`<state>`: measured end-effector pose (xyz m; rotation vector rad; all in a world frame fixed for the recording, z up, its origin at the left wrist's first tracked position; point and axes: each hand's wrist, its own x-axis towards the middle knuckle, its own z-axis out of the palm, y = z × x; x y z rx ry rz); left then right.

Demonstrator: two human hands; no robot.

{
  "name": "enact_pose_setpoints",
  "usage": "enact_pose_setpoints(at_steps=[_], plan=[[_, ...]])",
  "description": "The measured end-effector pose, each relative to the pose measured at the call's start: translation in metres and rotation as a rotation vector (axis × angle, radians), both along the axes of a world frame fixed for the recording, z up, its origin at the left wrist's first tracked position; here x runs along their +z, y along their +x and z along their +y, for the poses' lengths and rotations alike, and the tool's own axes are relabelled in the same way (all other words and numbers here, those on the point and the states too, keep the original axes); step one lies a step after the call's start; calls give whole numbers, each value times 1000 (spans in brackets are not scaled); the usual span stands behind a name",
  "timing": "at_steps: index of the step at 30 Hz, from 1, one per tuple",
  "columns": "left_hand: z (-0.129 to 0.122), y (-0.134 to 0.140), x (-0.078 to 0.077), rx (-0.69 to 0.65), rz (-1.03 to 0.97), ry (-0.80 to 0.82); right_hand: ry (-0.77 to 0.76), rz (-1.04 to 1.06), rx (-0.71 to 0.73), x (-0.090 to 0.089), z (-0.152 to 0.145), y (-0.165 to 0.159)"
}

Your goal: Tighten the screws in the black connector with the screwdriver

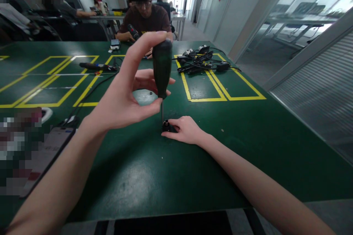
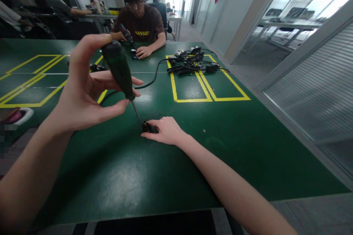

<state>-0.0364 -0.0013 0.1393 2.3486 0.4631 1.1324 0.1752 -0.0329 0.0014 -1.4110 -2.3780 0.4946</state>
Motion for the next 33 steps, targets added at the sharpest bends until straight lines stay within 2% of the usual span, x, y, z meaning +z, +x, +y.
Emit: enact_pose_setpoints(at_steps=[4, 11, 18, 21, 28, 33], plan=[[2, -3, 3, 3, 16, 36, -1, -5, -7, 0, 0, 0], [2, -1, -4, 71, 0, 214, -2, -1, -13, -1, 0, 1], [1, -3, 2, 15, 54, 21, 9, -2, -4, -2, 0, 1], [4, -5, 2, -12, 55, 35, 16, -2, -4, -2, 0, 1], [9, -5, -5, 30, 25, 18, 24, -4, -2, -3, 0, 2], [6, -5, 0, 49, 63, 41, 13, -14, -1, -2, 0, 2]])
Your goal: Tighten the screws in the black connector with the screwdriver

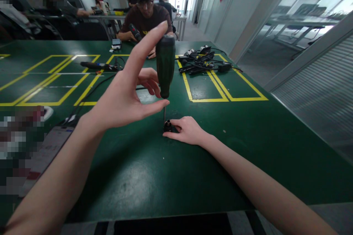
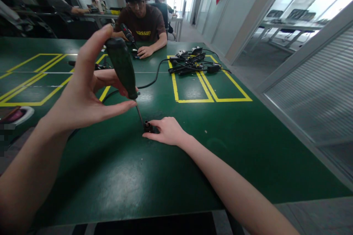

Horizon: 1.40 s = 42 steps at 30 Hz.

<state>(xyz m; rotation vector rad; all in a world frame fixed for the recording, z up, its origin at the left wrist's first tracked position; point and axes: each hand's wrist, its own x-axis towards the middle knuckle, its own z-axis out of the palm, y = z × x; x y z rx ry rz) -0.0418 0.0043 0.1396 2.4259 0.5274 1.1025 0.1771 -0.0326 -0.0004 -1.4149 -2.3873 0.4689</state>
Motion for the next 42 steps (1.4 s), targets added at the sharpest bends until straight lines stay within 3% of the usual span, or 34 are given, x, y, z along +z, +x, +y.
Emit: enact_pose_setpoints(at_steps=[9, 15, 21, 31, 36, 42], plan=[[0, -3, 5, -20, 17, 57, 8, -5, -7, -2, 0, 0], [4, 1, -1, 3, -18, -24, 2, -2, -3, -2, 0, 1], [2, 5, -2, 58, 124, -29, -7, 10, -4, 0, 0, 0], [9, 3, -5, -45, 154, -316, -15, 17, -13, 1, -1, -1], [9, 2, -3, -29, 161, -450, -27, 13, -21, 1, -1, -1], [9, 2, -2, -24, 148, -481, -25, 5, -25, 1, -1, 0]])
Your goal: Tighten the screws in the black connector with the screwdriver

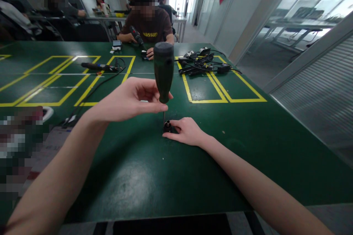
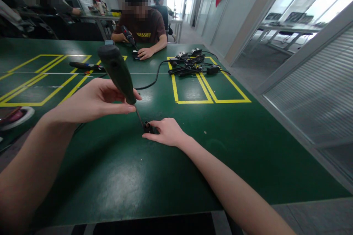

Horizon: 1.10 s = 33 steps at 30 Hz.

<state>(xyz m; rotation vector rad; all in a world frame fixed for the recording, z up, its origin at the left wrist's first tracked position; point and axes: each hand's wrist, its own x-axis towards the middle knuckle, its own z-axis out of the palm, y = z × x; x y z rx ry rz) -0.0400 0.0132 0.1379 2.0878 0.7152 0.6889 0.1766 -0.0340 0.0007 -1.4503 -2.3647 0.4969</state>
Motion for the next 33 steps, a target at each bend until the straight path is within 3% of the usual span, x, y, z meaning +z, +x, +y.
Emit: enact_pose_setpoints(at_steps=[23, 33], plan=[[2, 5, -8, 39, -81, 72, 12, -3, 8, 0, 1, 0], [-1, 8, -10, 43, -112, -11, 19, -10, 7, -1, 1, 0]])
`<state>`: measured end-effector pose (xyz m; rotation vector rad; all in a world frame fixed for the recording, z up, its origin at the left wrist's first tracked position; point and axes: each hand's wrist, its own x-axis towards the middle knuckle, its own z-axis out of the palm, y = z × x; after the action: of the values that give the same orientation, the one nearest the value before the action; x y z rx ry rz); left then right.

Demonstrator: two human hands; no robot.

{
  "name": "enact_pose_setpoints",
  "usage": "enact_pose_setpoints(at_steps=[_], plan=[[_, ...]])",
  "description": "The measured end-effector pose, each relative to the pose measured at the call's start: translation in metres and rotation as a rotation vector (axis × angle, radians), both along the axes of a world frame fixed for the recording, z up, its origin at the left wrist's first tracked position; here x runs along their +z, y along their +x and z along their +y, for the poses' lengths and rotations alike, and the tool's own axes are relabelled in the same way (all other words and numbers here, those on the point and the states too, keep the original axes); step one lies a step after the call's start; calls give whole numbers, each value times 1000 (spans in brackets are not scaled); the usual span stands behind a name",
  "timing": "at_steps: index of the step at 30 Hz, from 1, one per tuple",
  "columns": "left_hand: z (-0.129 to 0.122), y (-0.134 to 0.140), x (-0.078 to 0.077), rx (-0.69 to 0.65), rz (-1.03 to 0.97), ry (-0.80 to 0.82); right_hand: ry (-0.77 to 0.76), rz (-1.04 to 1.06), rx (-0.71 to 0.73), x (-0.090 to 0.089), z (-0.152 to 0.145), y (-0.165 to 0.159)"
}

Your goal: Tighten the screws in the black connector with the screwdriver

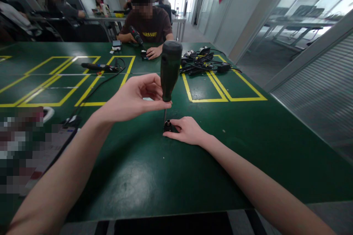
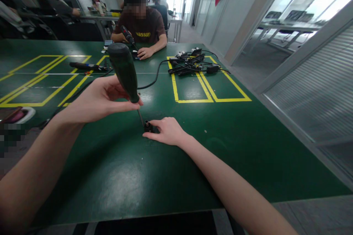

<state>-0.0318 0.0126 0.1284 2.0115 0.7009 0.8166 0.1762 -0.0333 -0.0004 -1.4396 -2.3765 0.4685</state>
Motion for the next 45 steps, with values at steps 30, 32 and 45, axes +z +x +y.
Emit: enact_pose_setpoints(at_steps=[30, 32, 45], plan=[[2, 1, -4, 14, -21, 37, -2, 5, -2, 1, -1, 0], [2, 1, -4, 16, -18, 37, -6, 6, -3, 2, -1, 0], [1, 1, -3, 6, 2, 87, -18, -13, -5, 4, -1, -1]])
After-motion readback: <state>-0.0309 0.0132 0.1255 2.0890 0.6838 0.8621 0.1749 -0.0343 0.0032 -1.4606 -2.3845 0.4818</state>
